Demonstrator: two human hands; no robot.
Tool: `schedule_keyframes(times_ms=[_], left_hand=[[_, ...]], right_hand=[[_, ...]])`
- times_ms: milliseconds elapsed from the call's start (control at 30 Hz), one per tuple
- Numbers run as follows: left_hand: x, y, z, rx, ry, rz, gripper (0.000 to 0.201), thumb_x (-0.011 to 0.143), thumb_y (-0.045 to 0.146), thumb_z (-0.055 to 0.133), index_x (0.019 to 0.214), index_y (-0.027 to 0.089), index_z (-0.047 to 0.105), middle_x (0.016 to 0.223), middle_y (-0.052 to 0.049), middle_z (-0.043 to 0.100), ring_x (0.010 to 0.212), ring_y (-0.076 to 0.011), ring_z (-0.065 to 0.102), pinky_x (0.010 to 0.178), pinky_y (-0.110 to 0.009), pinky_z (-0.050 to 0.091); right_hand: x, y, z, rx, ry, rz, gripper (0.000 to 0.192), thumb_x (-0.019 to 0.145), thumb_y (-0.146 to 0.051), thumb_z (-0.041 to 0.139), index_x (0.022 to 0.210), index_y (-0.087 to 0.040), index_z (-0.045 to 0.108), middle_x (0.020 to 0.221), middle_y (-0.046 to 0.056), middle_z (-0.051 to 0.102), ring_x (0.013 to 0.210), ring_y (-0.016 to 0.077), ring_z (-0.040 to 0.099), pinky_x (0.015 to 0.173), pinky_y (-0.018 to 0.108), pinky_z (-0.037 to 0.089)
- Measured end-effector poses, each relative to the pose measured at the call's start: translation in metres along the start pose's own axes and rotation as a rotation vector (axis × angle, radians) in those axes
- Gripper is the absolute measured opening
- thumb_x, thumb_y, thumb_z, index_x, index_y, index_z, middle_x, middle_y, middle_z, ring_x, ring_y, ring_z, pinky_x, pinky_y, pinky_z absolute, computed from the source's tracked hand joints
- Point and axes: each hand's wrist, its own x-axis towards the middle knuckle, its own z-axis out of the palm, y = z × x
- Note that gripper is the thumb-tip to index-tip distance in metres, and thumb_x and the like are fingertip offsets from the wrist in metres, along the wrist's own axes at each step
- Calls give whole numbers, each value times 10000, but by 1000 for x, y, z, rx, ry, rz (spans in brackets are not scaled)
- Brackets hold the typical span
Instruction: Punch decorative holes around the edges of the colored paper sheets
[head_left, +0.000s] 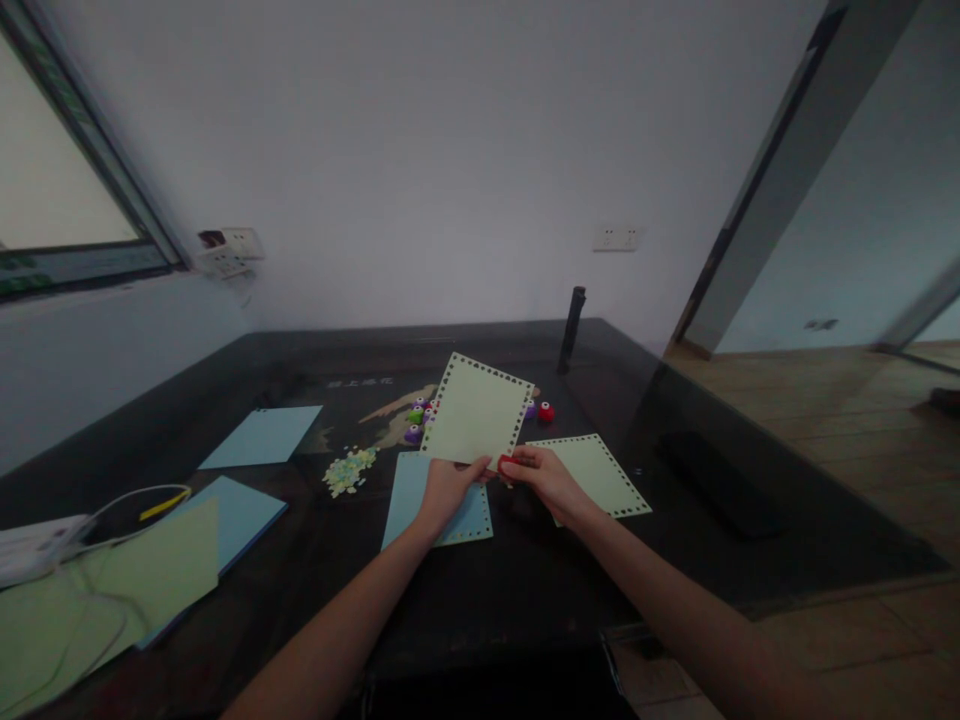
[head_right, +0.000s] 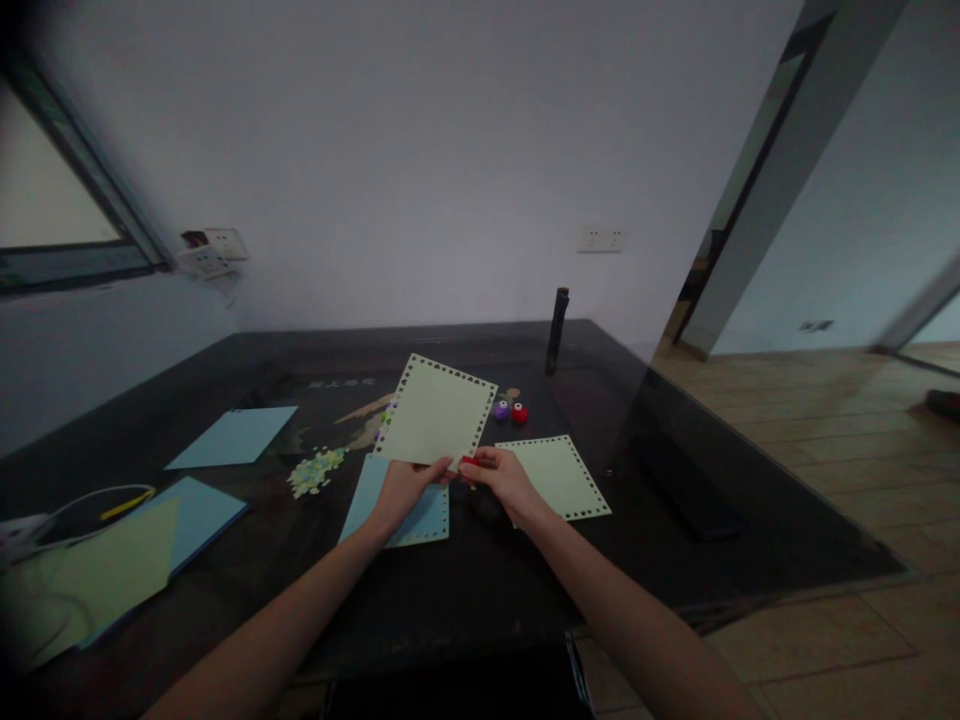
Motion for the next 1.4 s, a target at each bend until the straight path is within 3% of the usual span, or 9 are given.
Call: schedule_keyframes(times_ms=[233,633,833,1133,1267,1400], left_hand=[[2,-4,1,9,6,17,117,711,226,672,748,115,663,705,-84,731,621,-217,695,630,-310,574],[4,-12,2,15,-5,16,218,712,230,677,882,95,656,746,-106,733,649,-233,701,651,-332,579],[3,-11,2,83,-7,51,181,718,251,661,827,107,661,735,-103,732,659,-238,700,680,-343,571],[-2,3,3,240,47,124,150,711,239,655,822,144,689,816,-77,739,883,-245,682,889,-373,497],[-2,2,2,248,31,117,178,736,251,624,859,146,698,858,-75,739,861,-230,685,876,-357,499],[-2,-2,0,313,10,108,180,761,300,597,766,162,713,824,-61,741,876,-227,681,904,-344,478]], right_hand=[[-1,-5,4,-11,50,11,298,548,-341,796,736,-147,670,709,19,674,668,149,585,669,277,404],[-2,-5,2,-18,51,-23,288,568,-344,782,748,-152,668,714,17,666,676,154,581,683,284,405],[-3,-6,2,-81,53,-52,303,578,-371,771,758,-150,666,719,23,659,687,162,580,688,295,408],[-2,-8,1,-102,58,-67,302,568,-378,769,745,-158,663,741,31,666,713,173,589,733,317,423],[-1,-7,-2,-123,62,-77,295,555,-379,773,724,-164,660,723,25,661,705,171,583,730,318,419],[-3,-10,-1,-112,61,-68,300,560,-374,775,748,-169,663,741,25,666,718,170,588,756,324,416]])
